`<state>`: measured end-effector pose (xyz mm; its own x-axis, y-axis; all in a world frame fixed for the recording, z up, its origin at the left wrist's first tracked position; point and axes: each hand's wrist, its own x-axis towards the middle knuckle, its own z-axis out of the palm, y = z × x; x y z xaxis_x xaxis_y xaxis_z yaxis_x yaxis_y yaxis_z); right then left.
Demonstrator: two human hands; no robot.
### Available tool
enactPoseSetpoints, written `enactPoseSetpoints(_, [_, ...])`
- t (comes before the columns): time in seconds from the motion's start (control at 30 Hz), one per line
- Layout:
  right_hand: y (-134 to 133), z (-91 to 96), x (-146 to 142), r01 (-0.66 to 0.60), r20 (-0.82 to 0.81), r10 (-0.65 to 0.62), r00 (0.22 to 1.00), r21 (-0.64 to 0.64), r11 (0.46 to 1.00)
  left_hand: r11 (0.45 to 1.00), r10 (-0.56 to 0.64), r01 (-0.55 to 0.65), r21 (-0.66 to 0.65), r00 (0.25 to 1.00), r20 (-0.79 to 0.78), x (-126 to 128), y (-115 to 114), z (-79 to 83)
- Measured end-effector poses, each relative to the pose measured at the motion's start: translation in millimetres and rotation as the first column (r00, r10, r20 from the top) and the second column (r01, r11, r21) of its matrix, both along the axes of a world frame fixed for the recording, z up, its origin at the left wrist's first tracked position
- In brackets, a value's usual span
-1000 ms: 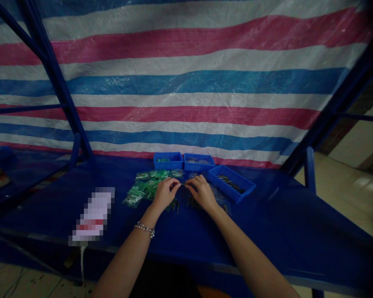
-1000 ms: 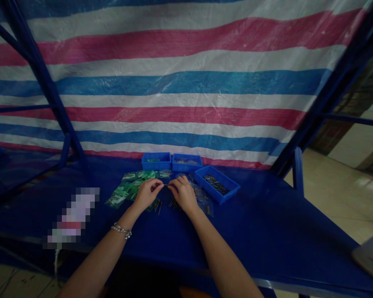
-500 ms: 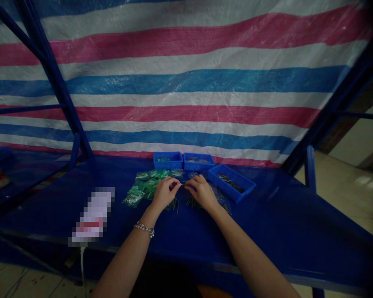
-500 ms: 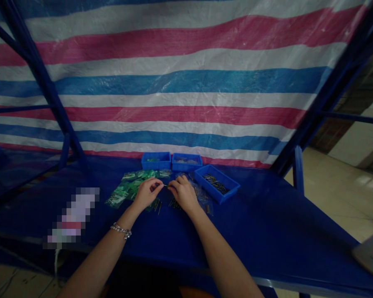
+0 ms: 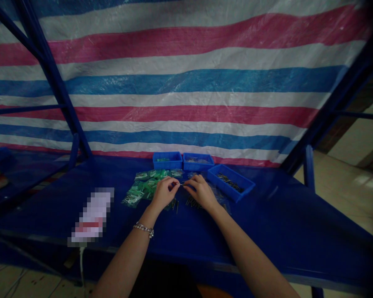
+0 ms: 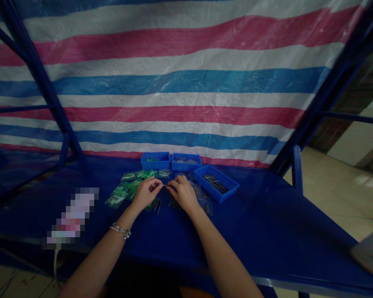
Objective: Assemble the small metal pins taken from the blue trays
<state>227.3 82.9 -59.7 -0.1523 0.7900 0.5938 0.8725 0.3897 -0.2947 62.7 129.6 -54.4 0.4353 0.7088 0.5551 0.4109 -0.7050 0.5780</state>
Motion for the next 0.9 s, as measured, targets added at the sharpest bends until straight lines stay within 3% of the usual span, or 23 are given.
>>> enactPoseSetpoints(0.9, [-3.1,2.6,0.3,-0.001,-0.064,0.004,0.998,0.043,0.999,1.0,-0.025,0.025,-0.006,1.0,-0.004,-0.1,-1.0,2.5])
